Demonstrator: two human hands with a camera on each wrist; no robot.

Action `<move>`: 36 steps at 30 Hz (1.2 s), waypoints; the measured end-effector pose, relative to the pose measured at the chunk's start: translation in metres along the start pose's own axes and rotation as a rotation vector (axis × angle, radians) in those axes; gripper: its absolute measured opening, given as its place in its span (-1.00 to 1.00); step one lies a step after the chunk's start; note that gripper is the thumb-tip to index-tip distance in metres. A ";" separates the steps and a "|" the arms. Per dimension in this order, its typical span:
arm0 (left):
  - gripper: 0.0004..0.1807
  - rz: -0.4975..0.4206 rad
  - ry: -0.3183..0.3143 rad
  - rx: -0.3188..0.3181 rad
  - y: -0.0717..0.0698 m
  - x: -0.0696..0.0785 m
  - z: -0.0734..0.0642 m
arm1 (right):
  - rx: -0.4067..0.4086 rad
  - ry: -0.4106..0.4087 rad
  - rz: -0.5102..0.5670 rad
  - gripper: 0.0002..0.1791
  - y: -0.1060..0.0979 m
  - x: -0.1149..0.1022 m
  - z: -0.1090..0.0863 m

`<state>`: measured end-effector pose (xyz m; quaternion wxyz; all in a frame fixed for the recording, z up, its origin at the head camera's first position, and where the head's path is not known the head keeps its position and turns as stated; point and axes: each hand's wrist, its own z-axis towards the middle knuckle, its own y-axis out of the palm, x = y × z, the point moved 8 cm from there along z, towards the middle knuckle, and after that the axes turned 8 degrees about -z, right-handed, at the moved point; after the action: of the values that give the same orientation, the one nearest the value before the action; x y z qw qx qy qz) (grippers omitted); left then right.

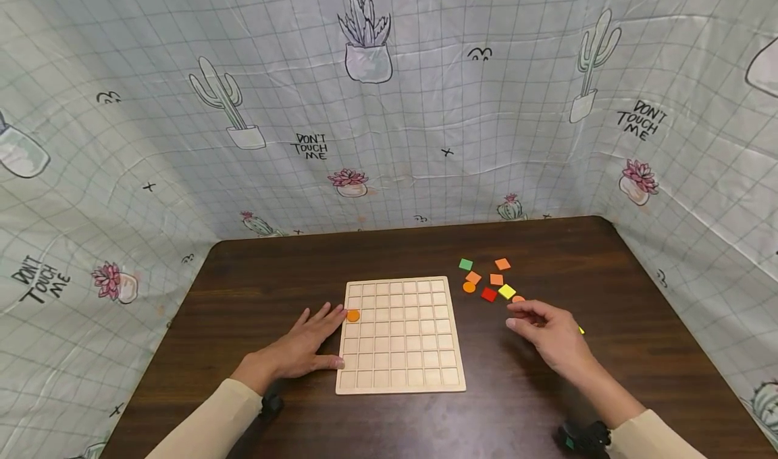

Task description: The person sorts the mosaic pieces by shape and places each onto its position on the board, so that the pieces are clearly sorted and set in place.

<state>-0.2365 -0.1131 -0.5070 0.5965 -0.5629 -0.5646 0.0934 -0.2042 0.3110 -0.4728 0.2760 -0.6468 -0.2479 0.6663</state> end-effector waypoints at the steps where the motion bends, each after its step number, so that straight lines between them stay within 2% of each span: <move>1: 0.05 -0.003 0.001 0.000 0.000 0.000 0.000 | 0.000 0.010 -0.012 -0.58 -0.003 0.005 -0.002; 9: 0.05 -0.002 0.005 0.003 0.000 0.001 0.000 | -0.031 0.060 -0.193 -0.52 -0.015 0.034 -0.013; 16: 0.05 0.000 0.013 0.003 -0.001 0.004 -0.003 | -0.021 0.016 -0.315 -0.56 -0.014 0.041 -0.012; 36: 0.06 0.008 0.011 0.009 -0.001 0.001 -0.001 | -0.039 0.017 -0.389 -0.68 -0.004 0.041 -0.004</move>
<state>-0.2361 -0.1131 -0.5048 0.6019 -0.5627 -0.5585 0.0951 -0.2009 0.3421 -0.5004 0.3890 -0.5976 -0.3786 0.5901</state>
